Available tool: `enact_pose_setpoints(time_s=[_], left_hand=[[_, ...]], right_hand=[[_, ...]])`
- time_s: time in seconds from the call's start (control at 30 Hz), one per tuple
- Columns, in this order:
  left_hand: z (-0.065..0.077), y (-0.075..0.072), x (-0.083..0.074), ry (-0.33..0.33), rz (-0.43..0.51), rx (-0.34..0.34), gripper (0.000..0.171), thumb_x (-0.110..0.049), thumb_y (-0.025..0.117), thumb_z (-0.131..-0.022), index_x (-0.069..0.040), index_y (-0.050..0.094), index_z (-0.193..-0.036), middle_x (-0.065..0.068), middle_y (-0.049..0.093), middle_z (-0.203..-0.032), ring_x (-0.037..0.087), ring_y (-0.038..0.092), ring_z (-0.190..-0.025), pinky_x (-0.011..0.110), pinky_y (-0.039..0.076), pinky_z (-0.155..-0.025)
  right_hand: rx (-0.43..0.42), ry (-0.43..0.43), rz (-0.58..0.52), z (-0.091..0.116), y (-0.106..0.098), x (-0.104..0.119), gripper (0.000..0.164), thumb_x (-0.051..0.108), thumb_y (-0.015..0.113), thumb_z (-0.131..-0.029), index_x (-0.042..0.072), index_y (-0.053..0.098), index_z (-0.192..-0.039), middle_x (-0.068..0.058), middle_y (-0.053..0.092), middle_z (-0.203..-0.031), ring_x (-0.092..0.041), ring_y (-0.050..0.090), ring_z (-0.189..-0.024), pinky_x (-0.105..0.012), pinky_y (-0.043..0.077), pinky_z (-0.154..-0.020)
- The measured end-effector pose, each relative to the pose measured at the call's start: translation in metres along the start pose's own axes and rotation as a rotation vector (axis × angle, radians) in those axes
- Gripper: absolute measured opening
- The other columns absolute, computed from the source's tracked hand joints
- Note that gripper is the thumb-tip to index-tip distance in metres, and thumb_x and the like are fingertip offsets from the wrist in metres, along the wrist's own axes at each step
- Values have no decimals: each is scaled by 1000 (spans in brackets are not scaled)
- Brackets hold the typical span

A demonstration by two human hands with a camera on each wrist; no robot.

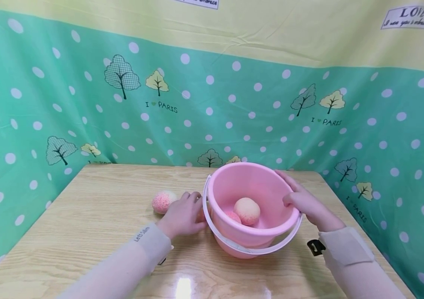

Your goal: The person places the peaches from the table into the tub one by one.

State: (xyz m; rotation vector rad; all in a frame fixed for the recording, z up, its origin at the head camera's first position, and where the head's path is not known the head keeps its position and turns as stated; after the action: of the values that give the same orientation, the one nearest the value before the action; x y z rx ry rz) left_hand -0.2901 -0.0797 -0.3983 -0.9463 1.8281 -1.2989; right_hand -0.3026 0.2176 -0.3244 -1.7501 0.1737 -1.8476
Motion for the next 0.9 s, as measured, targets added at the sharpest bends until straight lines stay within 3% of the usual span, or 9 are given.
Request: enact_pose_setpoints(time_s=[0.37,0.9], left_hand=[[-2,2,-4,10,-1,-22,71,-51,75,-75,-11,57,-132,11,58,-125,26,55,-100,40,54,-69],[-5,10,-1,-30,-1,0,69,-50,77,-74,-15,59,-130,10,56,-129,25,55,-103,38,55,-67]], right_hand=[[0,5,-5,0,0,0,93,-4,44,-76,20,12,-160,-28,25,-152,-25,65,-66,-33,54,-58],[-7,24,8,1,-1,-1,91,-3,44,-77,21,13,-159,-27,24,-152,-27,66,-73,-34,55,-61]])
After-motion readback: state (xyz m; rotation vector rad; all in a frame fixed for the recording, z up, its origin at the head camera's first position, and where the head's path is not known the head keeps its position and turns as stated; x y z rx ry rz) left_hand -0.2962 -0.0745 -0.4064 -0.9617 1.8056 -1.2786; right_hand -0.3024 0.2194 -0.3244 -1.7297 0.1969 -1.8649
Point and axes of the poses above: each hand's wrist, its own z-axis away from the middle knuckle, its own y-axis out of the palm, x = y × z, the point moved 6 cm from there along -z, towards the middle knuckle
